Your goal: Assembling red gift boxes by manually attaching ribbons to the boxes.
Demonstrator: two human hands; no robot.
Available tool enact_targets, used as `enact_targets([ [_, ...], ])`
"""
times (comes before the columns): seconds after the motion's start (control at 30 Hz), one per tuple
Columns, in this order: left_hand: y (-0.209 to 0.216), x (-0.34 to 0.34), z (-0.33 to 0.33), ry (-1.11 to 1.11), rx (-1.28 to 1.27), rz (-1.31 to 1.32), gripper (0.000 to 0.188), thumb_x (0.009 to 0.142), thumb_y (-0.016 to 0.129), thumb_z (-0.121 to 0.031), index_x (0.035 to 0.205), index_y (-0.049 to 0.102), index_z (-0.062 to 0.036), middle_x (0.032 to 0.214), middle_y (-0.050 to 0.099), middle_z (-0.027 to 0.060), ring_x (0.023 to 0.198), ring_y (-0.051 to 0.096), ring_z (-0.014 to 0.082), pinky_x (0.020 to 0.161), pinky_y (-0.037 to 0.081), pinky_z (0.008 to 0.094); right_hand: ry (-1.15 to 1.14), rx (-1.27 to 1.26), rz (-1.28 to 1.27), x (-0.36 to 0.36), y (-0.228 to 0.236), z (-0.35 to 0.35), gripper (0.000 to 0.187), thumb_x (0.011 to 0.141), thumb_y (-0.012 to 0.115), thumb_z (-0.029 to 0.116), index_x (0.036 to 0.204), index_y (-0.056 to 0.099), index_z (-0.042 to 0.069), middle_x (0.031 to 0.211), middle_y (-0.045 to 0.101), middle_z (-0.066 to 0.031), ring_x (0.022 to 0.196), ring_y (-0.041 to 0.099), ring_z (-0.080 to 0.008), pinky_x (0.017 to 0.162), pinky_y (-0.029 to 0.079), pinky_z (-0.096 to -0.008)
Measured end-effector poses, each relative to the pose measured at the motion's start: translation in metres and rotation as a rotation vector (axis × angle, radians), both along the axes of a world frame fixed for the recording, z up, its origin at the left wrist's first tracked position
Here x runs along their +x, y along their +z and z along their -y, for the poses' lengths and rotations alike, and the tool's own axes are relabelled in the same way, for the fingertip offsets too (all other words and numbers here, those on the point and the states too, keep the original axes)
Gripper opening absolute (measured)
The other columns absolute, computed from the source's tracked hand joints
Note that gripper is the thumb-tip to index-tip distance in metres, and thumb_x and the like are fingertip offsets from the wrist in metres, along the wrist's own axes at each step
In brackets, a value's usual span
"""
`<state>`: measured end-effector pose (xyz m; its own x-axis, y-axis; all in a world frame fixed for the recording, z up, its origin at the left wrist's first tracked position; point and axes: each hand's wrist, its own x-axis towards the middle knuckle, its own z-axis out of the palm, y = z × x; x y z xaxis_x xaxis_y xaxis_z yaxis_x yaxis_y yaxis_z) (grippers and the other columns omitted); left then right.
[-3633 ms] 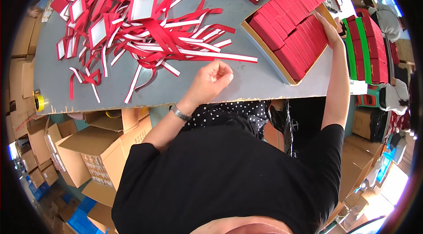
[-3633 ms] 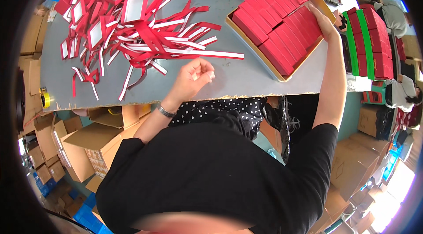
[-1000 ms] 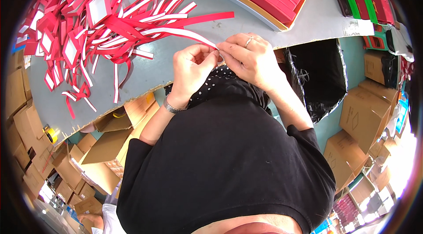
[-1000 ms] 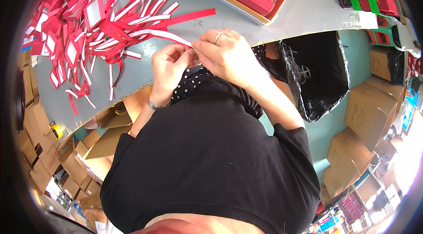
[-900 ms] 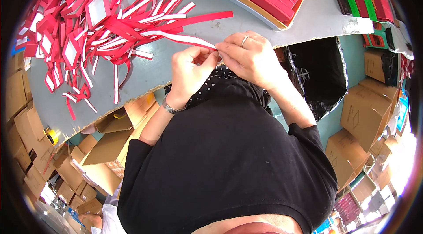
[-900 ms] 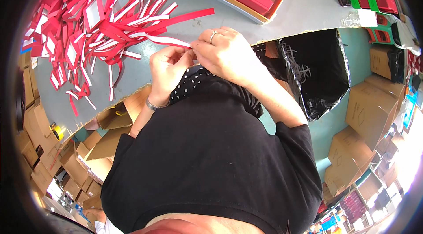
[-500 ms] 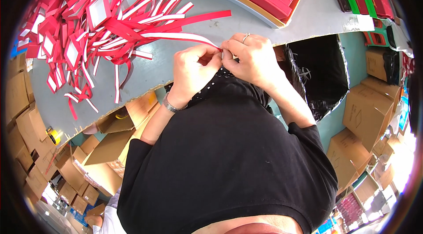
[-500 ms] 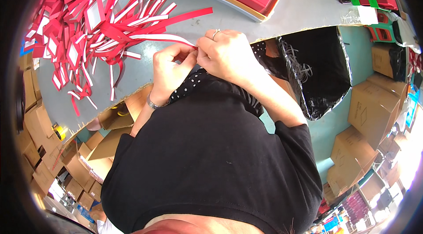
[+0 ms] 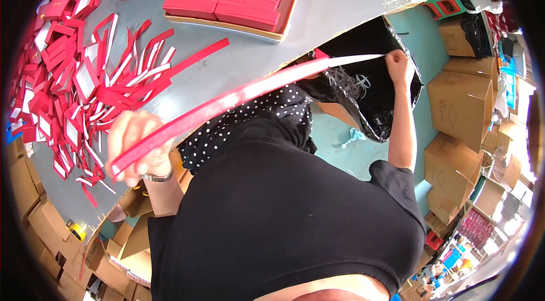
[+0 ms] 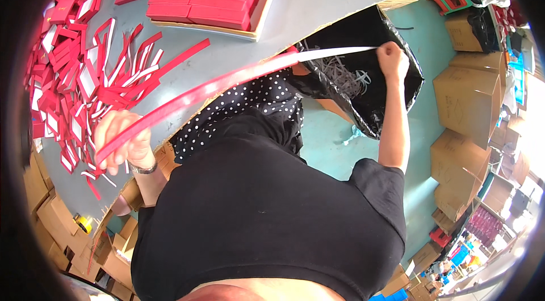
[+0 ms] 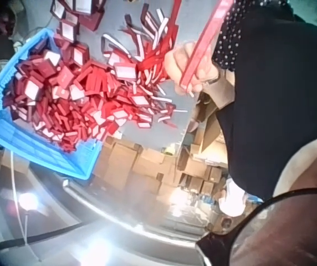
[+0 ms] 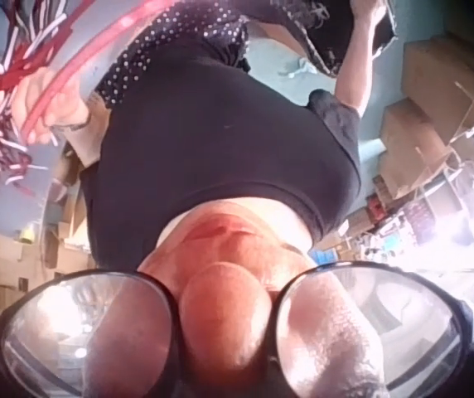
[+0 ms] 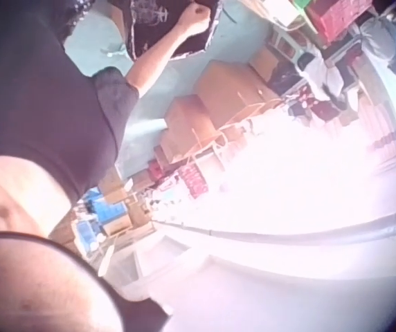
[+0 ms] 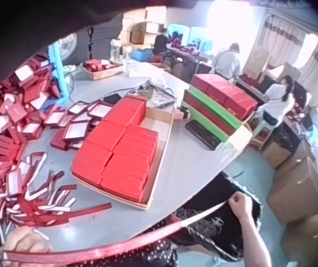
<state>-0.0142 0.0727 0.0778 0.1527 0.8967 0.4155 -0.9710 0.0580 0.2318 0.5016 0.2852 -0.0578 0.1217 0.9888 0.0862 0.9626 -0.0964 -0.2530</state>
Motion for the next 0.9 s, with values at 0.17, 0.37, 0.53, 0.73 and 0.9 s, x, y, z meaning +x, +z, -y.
enact_targets([
  [0.17, 0.015, 0.015, -0.008, 0.077, 0.095, -0.066, 0.012, 0.074, 0.069, -0.016, 0.063, 0.065, -0.0146, 0.057, 0.064, 0.0001, 0.071, 0.061, 0.0138, 0.073, 0.037, 0.03, -0.352, -0.263, 0.524, 0.103, -0.022, 0.007, 0.027, 0.081, 0.062, 0.033, 0.092, 0.068, 0.009, 0.1, 0.066, -0.0162, 0.095, 0.064, -0.0353, 0.08, 0.052, -0.0457],
  [0.37, 0.027, 0.039, -0.013, -0.013, -0.221, -0.67, 0.015, 0.07, 0.064, 0.001, 0.066, 0.05, 0.0007, 0.065, 0.056, 0.0113, 0.057, 0.055, 0.0173, 0.052, 0.042, 0.0288, 0.183, -0.033, 0.302, 0.043, -0.022, 0.022, 0.021, 0.082, 0.052, 0.005, 0.098, 0.067, 0.005, 0.09, 0.067, -0.0172, 0.083, 0.065, -0.0336, 0.07, 0.053, -0.0419],
  [0.53, 0.041, 0.061, -0.03, -0.156, -0.324, -0.959, 0.012, 0.077, 0.063, -0.003, 0.072, 0.053, 0.0, 0.08, 0.062, 0.0082, 0.063, 0.057, 0.0091, 0.059, 0.046, 0.0225, 0.882, 0.219, -0.804, -0.205, 0.107, 0.097, 0.029, 0.069, 0.077, 0.01, 0.095, 0.065, 0.005, 0.097, 0.066, -0.013, 0.086, 0.065, -0.0252, 0.078, 0.051, -0.0353],
  [0.73, 0.044, 0.04, -0.041, -0.159, -0.322, -0.989, 0.008, 0.079, 0.062, -0.002, 0.087, 0.062, 0.0005, 0.07, 0.062, 0.0034, 0.064, 0.059, 0.0083, 0.058, 0.048, 0.0228, 1.225, 0.31, -1.146, -0.297, 0.118, 0.095, 0.017, 0.075, 0.072, 0.012, 0.086, 0.062, 0.004, 0.085, 0.066, -0.007, 0.094, 0.061, -0.0274, 0.087, 0.046, -0.0405],
  [0.9, 0.018, -0.035, -0.088, 0.372, -0.293, -1.287, 0.02, 0.081, 0.068, -0.013, 0.095, 0.063, 0.0007, 0.079, 0.065, 0.0068, 0.072, 0.063, 0.0123, 0.062, 0.051, 0.0248, 0.954, -0.224, -1.435, -0.308, 0.102, 0.116, 0.007, 0.084, 0.064, 0.004, 0.084, 0.058, 0.001, 0.083, 0.063, -0.0078, 0.079, 0.06, -0.0176, 0.074, 0.046, -0.0286],
])
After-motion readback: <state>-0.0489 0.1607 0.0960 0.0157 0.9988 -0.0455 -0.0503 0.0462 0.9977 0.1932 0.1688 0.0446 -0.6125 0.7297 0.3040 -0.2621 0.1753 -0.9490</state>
